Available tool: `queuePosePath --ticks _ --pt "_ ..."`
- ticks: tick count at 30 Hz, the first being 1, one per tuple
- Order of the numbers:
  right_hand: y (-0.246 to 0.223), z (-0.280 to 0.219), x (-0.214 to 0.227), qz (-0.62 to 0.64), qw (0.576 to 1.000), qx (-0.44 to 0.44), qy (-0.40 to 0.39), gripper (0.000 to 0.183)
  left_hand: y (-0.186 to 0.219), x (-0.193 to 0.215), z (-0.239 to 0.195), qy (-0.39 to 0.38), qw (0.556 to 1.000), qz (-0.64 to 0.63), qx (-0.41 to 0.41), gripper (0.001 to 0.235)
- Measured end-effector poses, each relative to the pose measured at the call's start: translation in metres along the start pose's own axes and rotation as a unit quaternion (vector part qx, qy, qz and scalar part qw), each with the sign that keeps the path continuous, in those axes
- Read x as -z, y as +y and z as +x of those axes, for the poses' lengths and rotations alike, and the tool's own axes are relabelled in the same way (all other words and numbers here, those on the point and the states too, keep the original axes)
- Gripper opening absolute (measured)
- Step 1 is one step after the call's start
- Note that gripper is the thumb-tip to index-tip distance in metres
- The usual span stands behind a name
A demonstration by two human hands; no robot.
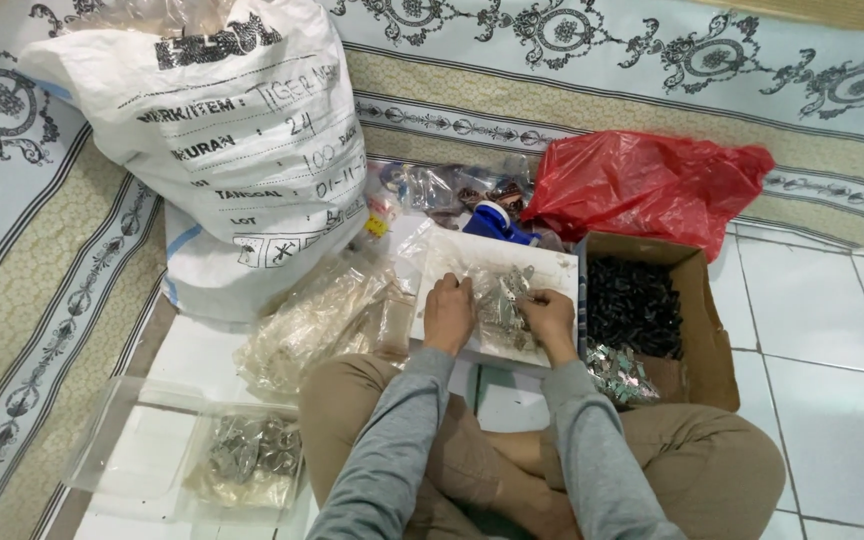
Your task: The person sits on the floor and sorts small metal parts from a white box into a cardboard box. They handle the parts by hand, picking them up and placing them into the cardboard box.
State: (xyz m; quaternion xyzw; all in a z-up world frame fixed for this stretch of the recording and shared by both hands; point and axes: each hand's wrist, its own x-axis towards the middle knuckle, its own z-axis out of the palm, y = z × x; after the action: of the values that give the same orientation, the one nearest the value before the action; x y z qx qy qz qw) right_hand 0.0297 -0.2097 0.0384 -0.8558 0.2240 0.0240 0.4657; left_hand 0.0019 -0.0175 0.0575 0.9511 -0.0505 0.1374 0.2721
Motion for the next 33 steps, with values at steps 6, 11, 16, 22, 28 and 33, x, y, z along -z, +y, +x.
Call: queuePosePath --ticks 6,11,16,22,28,33 --pt "-0.003 -0.016 0.019 0.033 0.999 -0.005 -0.008 0.038 -0.007 -0.019 0.002 0.016 1.000 -0.021 0.003 0.016" --pt "-0.030 -0.045 0.029 0.139 0.988 -0.028 -0.064 0.028 -0.005 -0.021 -0.001 0.008 1.000 -0.013 -0.023 0.019" --pt "-0.041 -0.049 0.016 0.152 0.982 -0.012 -0.111 0.027 0.010 0.000 -0.003 0.014 0.997 0.002 -0.070 0.023" --pt "-0.002 -0.001 -0.022 0.132 0.987 -0.002 -0.096 0.042 0.014 0.005 -0.003 0.010 0.991 -0.024 -0.129 0.025" --pt "0.006 0.009 -0.037 0.208 0.977 0.009 -0.053 0.056 0.014 0.006 -0.002 -0.035 0.988 -0.092 -0.122 0.028" --pt "0.027 0.032 -0.051 0.286 0.953 -0.085 -0.051 0.035 0.022 0.022 0.002 -0.072 0.986 -0.125 -0.081 0.043"
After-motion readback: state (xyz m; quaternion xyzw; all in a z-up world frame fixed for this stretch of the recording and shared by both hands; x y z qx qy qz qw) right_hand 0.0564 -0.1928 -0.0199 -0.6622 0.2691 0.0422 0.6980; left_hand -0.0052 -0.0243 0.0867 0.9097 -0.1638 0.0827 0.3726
